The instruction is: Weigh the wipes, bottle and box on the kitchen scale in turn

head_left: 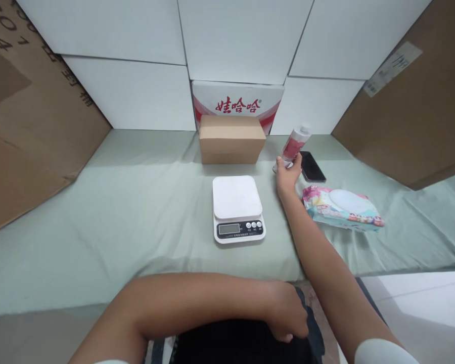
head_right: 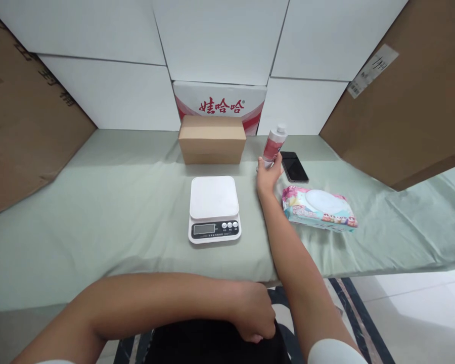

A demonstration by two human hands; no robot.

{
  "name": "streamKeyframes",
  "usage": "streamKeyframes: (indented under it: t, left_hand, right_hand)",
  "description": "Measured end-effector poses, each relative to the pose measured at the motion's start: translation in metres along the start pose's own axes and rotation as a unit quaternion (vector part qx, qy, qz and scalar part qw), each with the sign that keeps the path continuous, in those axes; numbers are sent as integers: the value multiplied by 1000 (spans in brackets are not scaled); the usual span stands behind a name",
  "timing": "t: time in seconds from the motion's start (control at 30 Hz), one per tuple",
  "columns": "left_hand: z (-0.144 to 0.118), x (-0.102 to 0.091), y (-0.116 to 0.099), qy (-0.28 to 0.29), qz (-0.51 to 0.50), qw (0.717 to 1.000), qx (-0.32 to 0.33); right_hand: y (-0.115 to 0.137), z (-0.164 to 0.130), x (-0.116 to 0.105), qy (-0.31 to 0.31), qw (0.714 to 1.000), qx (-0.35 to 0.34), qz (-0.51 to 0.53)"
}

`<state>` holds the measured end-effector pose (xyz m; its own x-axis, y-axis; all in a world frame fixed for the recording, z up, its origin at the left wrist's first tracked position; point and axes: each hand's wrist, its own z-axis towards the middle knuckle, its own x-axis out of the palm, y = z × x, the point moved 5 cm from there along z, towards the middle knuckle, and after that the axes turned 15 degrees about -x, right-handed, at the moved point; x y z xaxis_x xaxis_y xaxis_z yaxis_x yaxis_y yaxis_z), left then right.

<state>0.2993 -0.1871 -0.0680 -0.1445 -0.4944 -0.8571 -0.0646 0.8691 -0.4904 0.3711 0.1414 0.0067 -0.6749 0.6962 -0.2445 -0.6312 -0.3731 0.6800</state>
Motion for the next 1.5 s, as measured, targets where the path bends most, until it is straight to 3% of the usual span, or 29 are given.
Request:
streamKeyframes:
  t: [0.1, 0.23, 0.33, 0.4, 0.5, 0.6, 0.67, 0.8, 0.9, 1.03, 1.17, 1.27, 1.33, 1.4, 1.5]
  left_hand:
    - [-7, -11, -6, 14, 9, 1000, -5]
    - [-28, -38, -14, -47, 17, 999, 10]
    - [-45, -72, -10, -125, -57, 990, -18]
    - [-53, -99, 2, -191, -149, 966, -88]
    - [-61, -137, 31, -291, -267, 884, -249]
    - [-63, -167, 57, -347, -317, 803, -365]
    - [-58, -182, 74, -358, -329, 781, -393]
    - [-33, -196, 108, -303, -320, 803, -400]
    - [-16, -197, 129, -282, -313, 813, -402]
    - [-6, -202, 140, -311, -325, 830, -330]
    - [-10, -205, 140, -325, -344, 831, -292]
    - [-32, -207, 135, -332, -345, 819, -315]
    - [-61, -211, 127, -361, -341, 812, -306]
    - [-100, -215, 118, -399, -334, 800, -298]
    - [-172, -214, 113, -451, -320, 763, -334]
  right_hand:
    - [15, -3, -6, 8, 999, 18, -47]
    - [74, -20, -41, 18, 999, -37, -30]
    - [116, -44, -102, 37, 993, -109, 22]
    - [122, -55, -159, 14, 987, -161, 8]
    - [88, -56, -242, 4, 981, -178, -82]
    - [23, -41, -297, 77, 990, -60, -97]
    - [-15, -32, -314, 125, 990, 24, -62]
    - [-52, -22, -308, 191, 976, 102, 29]
    - [-60, -22, -292, 209, 975, 75, 18]
    - [-62, -27, -285, 180, 983, 15, -27]
    - [-58, -35, -283, 139, 990, 22, -1]
    - [-39, -35, -273, 117, 993, 12, 9]
    - [-13, -33, -257, 107, 994, -21, 27]
    - [19, -30, -231, 101, 991, -64, 62]
    - [69, -30, -174, 104, 980, -96, 140]
